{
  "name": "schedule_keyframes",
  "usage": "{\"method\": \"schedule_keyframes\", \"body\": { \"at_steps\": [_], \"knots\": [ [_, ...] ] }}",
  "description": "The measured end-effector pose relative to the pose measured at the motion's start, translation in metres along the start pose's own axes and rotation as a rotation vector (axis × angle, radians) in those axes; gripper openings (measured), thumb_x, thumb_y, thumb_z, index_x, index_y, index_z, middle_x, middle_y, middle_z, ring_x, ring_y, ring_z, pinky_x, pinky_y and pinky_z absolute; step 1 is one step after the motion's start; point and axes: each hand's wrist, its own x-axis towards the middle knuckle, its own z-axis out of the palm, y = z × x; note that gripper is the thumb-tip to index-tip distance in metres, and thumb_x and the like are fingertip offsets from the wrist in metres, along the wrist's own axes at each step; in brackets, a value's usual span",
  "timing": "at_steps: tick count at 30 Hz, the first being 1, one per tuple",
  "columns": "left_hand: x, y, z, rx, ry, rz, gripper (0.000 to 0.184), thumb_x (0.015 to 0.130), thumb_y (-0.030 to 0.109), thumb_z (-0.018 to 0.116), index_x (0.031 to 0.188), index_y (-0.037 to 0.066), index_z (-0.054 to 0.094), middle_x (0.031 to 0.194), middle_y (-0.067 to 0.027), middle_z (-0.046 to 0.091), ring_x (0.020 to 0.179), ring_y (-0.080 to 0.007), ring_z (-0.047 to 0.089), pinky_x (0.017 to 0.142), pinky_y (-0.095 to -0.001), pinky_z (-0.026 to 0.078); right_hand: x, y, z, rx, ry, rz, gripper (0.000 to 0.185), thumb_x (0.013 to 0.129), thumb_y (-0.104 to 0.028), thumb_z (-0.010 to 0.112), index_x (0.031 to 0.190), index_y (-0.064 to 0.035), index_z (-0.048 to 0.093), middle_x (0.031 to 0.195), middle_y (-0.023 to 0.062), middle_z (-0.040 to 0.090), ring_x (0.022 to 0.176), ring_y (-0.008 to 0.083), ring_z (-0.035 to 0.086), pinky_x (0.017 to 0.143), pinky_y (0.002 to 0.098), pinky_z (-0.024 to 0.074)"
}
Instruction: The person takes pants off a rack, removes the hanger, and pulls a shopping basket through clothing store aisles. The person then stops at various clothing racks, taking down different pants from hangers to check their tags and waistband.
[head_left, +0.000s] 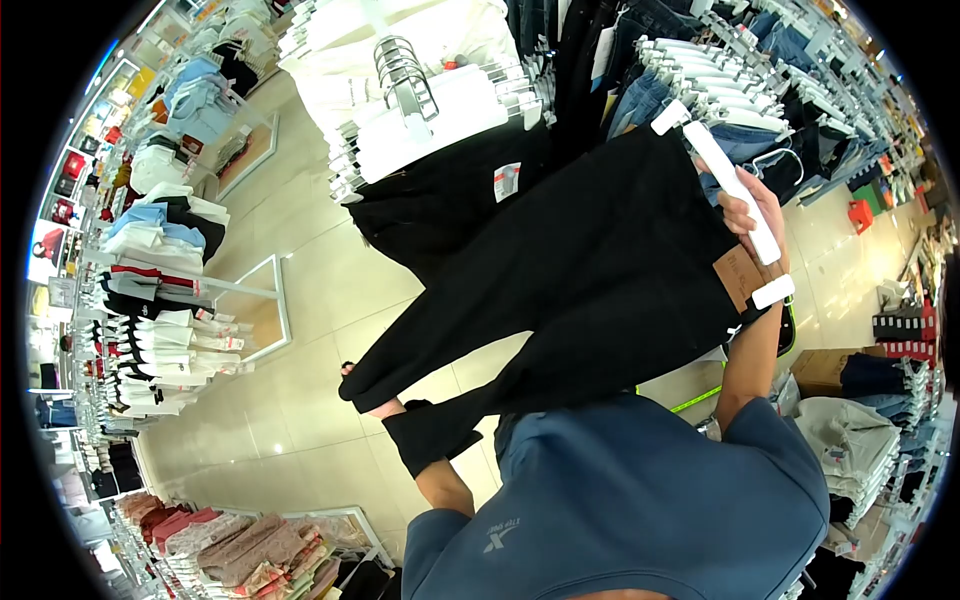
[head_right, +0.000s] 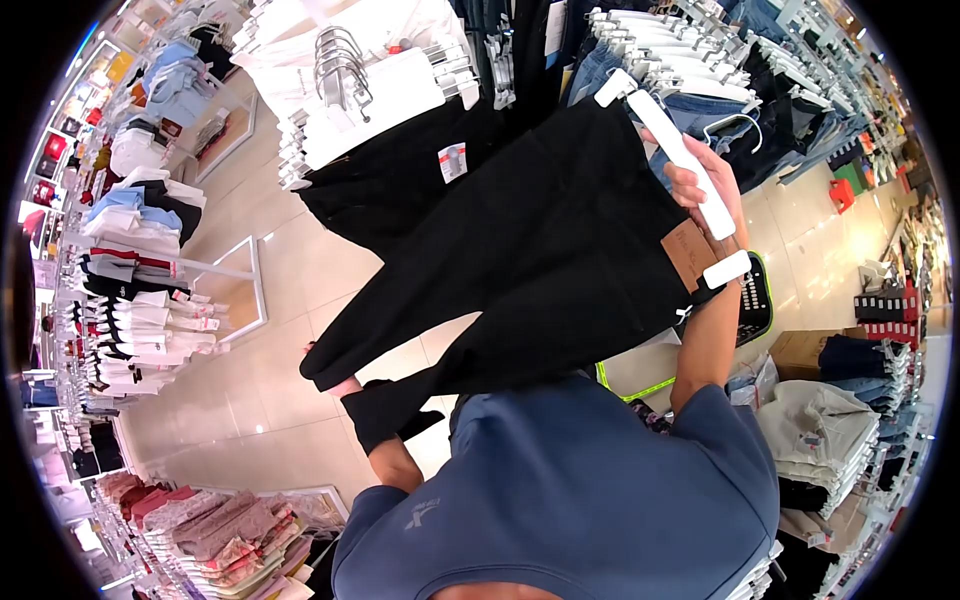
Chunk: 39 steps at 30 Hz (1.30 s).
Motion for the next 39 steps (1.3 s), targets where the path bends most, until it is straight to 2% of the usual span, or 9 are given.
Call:
{"method": "schedule_keyframes", "body": {
  "at_steps": [2, 6, 11, 20, 27, 29, 35, 37, 39],
  "knots": [
    [0.001, -0.012, -0.020, 0.384, -0.190, 0.046, 0.025, 0.100, 0.023, 0.042, 0.104, 0.005, 0.059, 0.098, -0.0057, 0.058, 0.094, -0.0151, 0.055, 0.090, -0.0308, 0.045, 0.000, 0.004, 0.002, -0.024, 0.008, 0.000, 0.050, 0.101, -0.025, 0.029, 0.139, 0.0091, 0.028, 0.057, -0.0003, 0.038, 0.037, 0.0054, 0.031, 0.034, 0.0175, 0.0252],
    [-0.070, -0.019, 0.002, 0.261, -0.275, -0.399, 0.021, 0.099, 0.023, 0.044, 0.103, 0.005, 0.053, 0.093, -0.0058, 0.055, 0.088, -0.0151, 0.053, 0.086, -0.0308, 0.045, 0.001, 0.021, 0.007, -0.076, 0.088, 0.021, 0.049, 0.101, -0.026, 0.030, 0.138, 0.0070, 0.032, 0.056, -0.0022, 0.038, 0.037, 0.0045, 0.031, 0.035, 0.0170, 0.0264],
    [-0.150, -0.023, -0.001, 0.479, -0.380, -0.623, 0.024, 0.099, 0.025, 0.043, 0.109, 0.004, 0.050, 0.096, -0.0069, 0.055, 0.091, -0.0163, 0.052, 0.089, -0.0312, 0.044, -0.007, 0.047, -0.010, -0.133, 0.239, 0.034, 0.046, 0.099, -0.029, 0.036, 0.134, 0.0006, 0.040, 0.054, -0.0043, 0.039, 0.036, 0.0044, 0.032, 0.036, 0.0170, 0.0277],
    [-0.136, 0.002, 0.014, 0.547, -0.388, -0.520, 0.033, 0.099, 0.029, 0.043, 0.120, 0.003, 0.043, 0.101, -0.0088, 0.055, 0.097, -0.0185, 0.052, 0.093, -0.0318, 0.042, -0.019, 0.091, -0.017, 0.051, 0.306, 0.113, 0.052, 0.096, -0.026, 0.038, 0.139, 0.0028, 0.033, 0.057, -0.0020, 0.038, 0.040, 0.0067, 0.032, 0.037, 0.0185, 0.0261],
    [-0.108, 0.028, 0.033, 0.639, -0.454, -0.336, 0.042, 0.099, 0.032, 0.043, 0.128, 0.003, 0.039, 0.106, -0.0104, 0.055, 0.101, -0.0203, 0.052, 0.096, -0.0323, 0.040, 0.020, 0.134, 0.025, 0.081, 0.383, 0.123, 0.042, 0.089, -0.023, 0.047, 0.121, 0.0029, 0.050, 0.055, -0.0018, 0.037, 0.041, 0.0082, 0.032, 0.043, 0.0224, 0.0292],
    [-0.110, 0.032, 0.035, 0.702, -0.513, -0.292, 0.044, 0.099, 0.033, 0.043, 0.130, 0.003, 0.037, 0.107, -0.0108, 0.055, 0.102, -0.0207, 0.052, 0.097, -0.0324, 0.039, 0.030, 0.148, 0.028, 0.192, 0.413, 0.110, 0.027, 0.087, -0.021, 0.049, 0.105, -0.0017, 0.053, 0.055, -0.0009, 0.038, 0.041, 0.0109, 0.035, 0.044, 0.0248, 0.0300],
    [-0.122, 0.055, 0.057, 0.970, -0.778, -0.068, 0.052, 0.098, 0.035, 0.042, 0.138, 0.002, 0.033, 0.111, -0.0121, 0.056, 0.106, -0.0222, 0.052, 0.100, -0.0329, 0.037, 0.042, 0.182, 0.036, 0.326, 0.607, -0.072, 0.015, 0.082, -0.017, 0.051, 0.092, -0.0074, 0.046, 0.056, 0.0002, 0.040, 0.043, 0.0130, 0.038, 0.045, 0.0270, 0.0321],
    [-0.120, 0.072, 0.080, 0.954, -0.726, -0.143, 0.055, 0.098, 0.036, 0.042, 0.140, 0.002, 0.032, 0.112, -0.0126, 0.056, 0.107, -0.0227, 0.052, 0.101, -0.0330, 0.037, 0.038, 0.187, 0.039, 0.336, 0.650, -0.093, 0.015, 0.081, -0.017, 0.051, 0.091, -0.0064, 0.046, 0.060, 0.0019, 0.042, 0.047, 0.0138, 0.040, 0.048, 0.0274, 0.0329],
    [-0.123, 0.097, 0.111, 0.768, -0.416, -0.537, 0.065, 0.099, 0.037, 0.041, 0.147, 0.004, 0.013, 0.108, -0.0117, 0.056, 0.104, -0.0215, 0.052, 0.103, -0.0307, 0.033, 0.037, 0.191, 0.044, 0.330, 0.680, -0.109, 0.018, 0.081, -0.018, 0.050, 0.093, -0.0051, 0.047, 0.062, 0.0030, 0.043, 0.050, 0.0147, 0.042, 0.050, 0.0280, 0.0340]
  ]
}}
